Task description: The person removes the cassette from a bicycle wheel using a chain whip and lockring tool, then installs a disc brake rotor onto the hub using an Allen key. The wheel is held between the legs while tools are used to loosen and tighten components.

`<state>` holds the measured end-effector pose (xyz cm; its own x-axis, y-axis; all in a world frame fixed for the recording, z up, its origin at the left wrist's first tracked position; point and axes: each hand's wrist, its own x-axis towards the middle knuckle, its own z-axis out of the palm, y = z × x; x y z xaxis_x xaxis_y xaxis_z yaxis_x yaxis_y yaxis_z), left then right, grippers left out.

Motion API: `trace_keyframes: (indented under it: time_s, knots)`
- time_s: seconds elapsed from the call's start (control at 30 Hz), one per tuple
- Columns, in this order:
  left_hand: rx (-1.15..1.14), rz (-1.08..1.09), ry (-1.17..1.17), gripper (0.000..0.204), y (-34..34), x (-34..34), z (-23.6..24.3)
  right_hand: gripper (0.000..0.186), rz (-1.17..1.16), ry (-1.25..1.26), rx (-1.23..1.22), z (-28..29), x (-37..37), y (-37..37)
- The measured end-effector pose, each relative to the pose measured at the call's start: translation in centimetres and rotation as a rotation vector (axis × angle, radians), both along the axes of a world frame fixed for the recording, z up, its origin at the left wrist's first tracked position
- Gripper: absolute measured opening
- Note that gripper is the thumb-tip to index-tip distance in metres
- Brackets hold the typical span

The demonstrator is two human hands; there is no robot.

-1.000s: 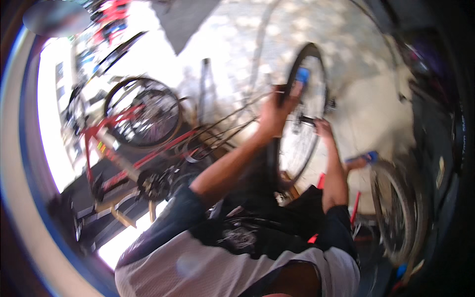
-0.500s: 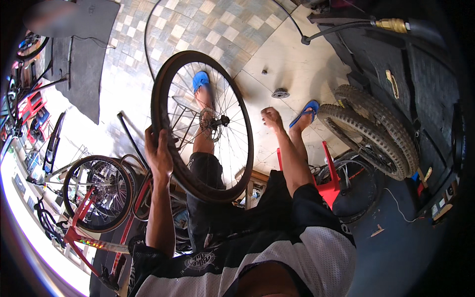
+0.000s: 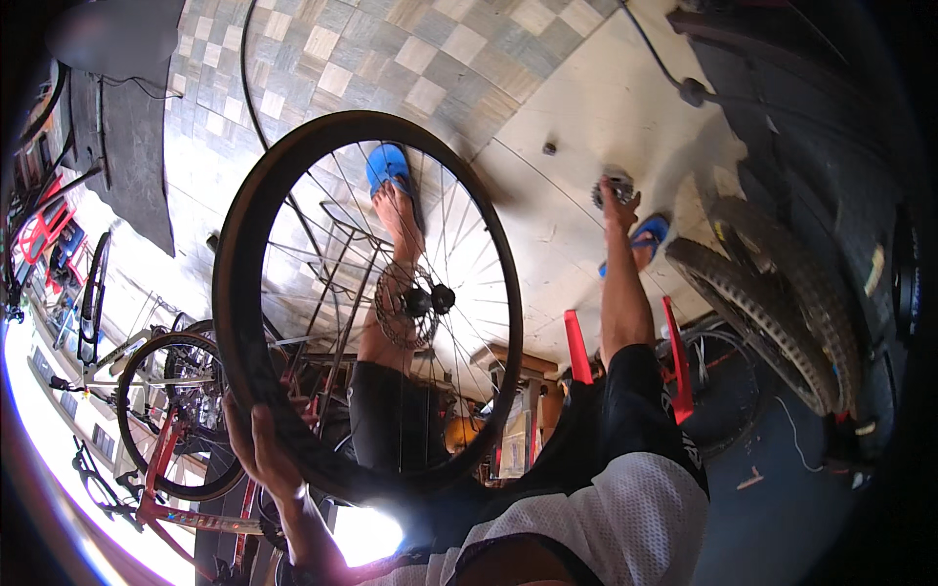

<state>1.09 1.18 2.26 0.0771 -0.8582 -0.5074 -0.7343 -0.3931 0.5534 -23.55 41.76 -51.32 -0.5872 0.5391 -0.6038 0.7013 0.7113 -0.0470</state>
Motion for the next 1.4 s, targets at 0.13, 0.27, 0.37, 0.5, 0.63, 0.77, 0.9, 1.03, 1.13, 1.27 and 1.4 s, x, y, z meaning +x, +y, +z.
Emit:
trace_keyframes:
  time_s: [0.13, 0.27, 0.37, 0.5, 0.63, 0.77, 0.9, 1.03, 1.13, 1.27, 1.4]
  knots:
    - [0.078, -0.044, 0.054, 0.054, -0.9, -0.7, -0.3, 0.125, -0.092, 0.074, 0.045, -3.1, -1.9, -1.2]
    - [0.031, 0.032, -0.013, 0.053, 0.3, -1.2, 0.2, 0.109, 0.215, -0.097, 0.012, -1.5, -2.1, -5.3]
    - [0.081, -0.016, 0.027, 0.051, -0.7, -0.8, -0.1, 0.098, 0.304, -0.115, -0.242, -1.7, 0.2, -4.6]
    - [0.111, -0.052, 0.051, 0.047, -1.0, -0.8, -0.3, 0.077, 0.029, -0.268, -0.739, -1.4, 2.0, -6.7]
    - [0.114, -0.085, 0.079, 0.049, -1.2, 0.5, -0.3, 0.092, 0.394, -0.269, -0.762, -0.9, 1.5, -10.3]
    - [0.091, -0.068, 0.103, 0.051, -0.4, 1.1, -0.3, 0.104, 0.868, -0.471, -0.326, 0.8, 0.9, -15.3]
    - [0.088, -0.049, 0.071, 0.045, -0.4, 0.0, -0.4, 0.098, 0.843, -0.535, -0.140, 2.6, 0.5, -18.1]
    - [0.050, -0.111, 0.073, 0.042, -0.7, 0.8, -0.2, 0.094, 0.777, -0.561, -0.155, 3.8, 0.9, -17.6]
    - [0.061, -0.211, 0.069, 0.037, -1.4, -0.1, 0.6, 0.098, 0.809, -0.512, -0.225, 5.3, 1.2, -15.1]
    - [0.135, -0.190, 0.110, 0.033, -1.5, -0.9, -0.3, 0.034, 1.618, 0.018, -0.427, 9.0, 3.5, -6.5]
    - [0.108, -0.220, 0.171, 0.029, 1.2, -0.3, -0.7, 0.066, 0.863, -0.280, -0.476, 22.4, 2.2, -5.3]
